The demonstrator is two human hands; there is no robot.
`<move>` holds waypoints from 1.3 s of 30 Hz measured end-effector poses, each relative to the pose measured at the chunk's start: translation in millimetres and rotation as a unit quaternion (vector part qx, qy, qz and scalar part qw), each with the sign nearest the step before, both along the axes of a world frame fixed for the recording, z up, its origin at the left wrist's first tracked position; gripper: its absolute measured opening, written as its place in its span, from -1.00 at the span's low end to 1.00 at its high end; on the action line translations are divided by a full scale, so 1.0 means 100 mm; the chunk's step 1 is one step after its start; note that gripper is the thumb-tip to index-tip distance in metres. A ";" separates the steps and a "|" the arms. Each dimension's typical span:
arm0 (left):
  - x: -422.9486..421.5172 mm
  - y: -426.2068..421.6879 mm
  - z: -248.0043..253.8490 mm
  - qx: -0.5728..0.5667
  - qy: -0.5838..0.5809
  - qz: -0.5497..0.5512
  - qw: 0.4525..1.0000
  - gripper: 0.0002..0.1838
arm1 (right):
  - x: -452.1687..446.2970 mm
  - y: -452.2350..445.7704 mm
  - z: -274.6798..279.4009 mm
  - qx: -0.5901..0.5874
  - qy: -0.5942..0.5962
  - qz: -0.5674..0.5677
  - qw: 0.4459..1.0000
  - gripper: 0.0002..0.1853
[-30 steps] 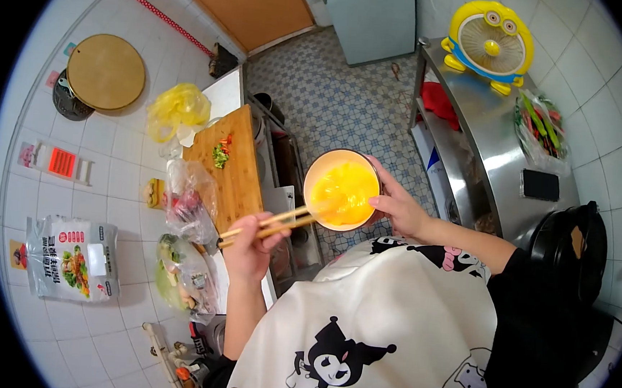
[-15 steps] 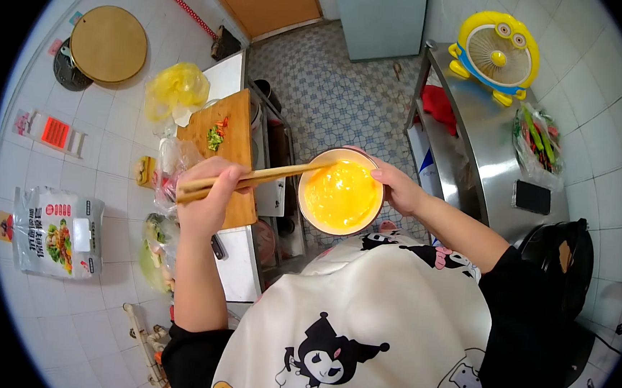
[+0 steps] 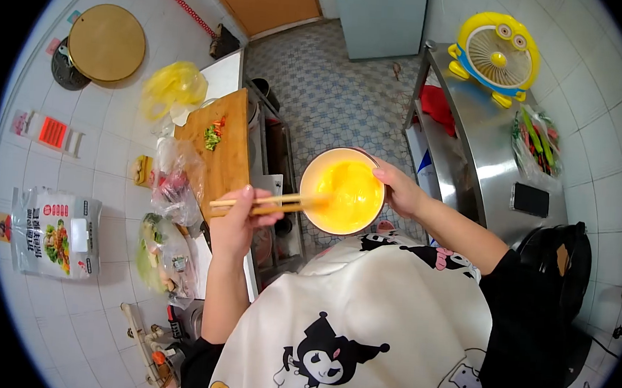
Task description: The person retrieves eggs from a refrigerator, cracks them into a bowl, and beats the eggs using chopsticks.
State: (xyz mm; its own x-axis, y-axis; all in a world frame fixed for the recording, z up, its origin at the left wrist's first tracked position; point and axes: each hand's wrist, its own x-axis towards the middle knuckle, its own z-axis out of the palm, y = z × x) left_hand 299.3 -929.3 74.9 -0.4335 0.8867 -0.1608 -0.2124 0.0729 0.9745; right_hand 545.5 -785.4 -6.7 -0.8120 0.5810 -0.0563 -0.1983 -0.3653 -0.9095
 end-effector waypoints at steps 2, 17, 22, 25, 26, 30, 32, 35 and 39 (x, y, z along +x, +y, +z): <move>-0.02 -0.05 0.01 0.010 -0.052 -0.053 0.997 -0.62 | 0.02 -0.01 0.05 0.007 -0.003 0.015 1.000 -0.26; -0.07 -0.26 -0.03 -0.006 -0.056 0.010 0.998 -0.66 | -0.11 -0.06 0.16 0.030 -0.006 0.038 0.999 -0.22; -0.07 -0.35 -0.14 0.002 -0.040 0.135 0.990 -0.68 | -0.22 -0.20 0.13 -0.034 -0.020 0.015 0.999 -0.24; -0.10 -0.49 -0.19 0.031 -0.069 0.139 0.987 -0.69 | -0.34 -0.31 0.08 -0.047 -0.012 0.017 0.999 -0.20; -0.10 -0.54 -0.24 0.065 -0.082 0.177 0.979 -0.69 | -0.38 -0.33 0.05 -0.051 -0.005 0.022 0.998 -0.19; -0.15 -0.89 -0.23 0.022 -0.111 0.139 0.984 -0.66 | -0.56 -0.47 0.03 -0.073 -0.020 0.037 0.996 -0.17; -0.21 -0.98 -0.35 0.087 -0.072 0.265 0.958 -0.65 | -0.65 -0.54 0.07 -0.080 -0.012 0.058 0.995 -0.17; -0.16 -1.25 -0.22 -0.010 -0.072 0.162 0.984 -0.70 | -0.82 -0.67 0.13 -0.078 -0.029 0.080 0.993 -0.17; -0.21 -1.55 -0.38 0.042 -0.104 0.278 0.954 -0.68 | -1.03 -0.82 0.06 -0.068 -0.030 0.132 0.988 -0.15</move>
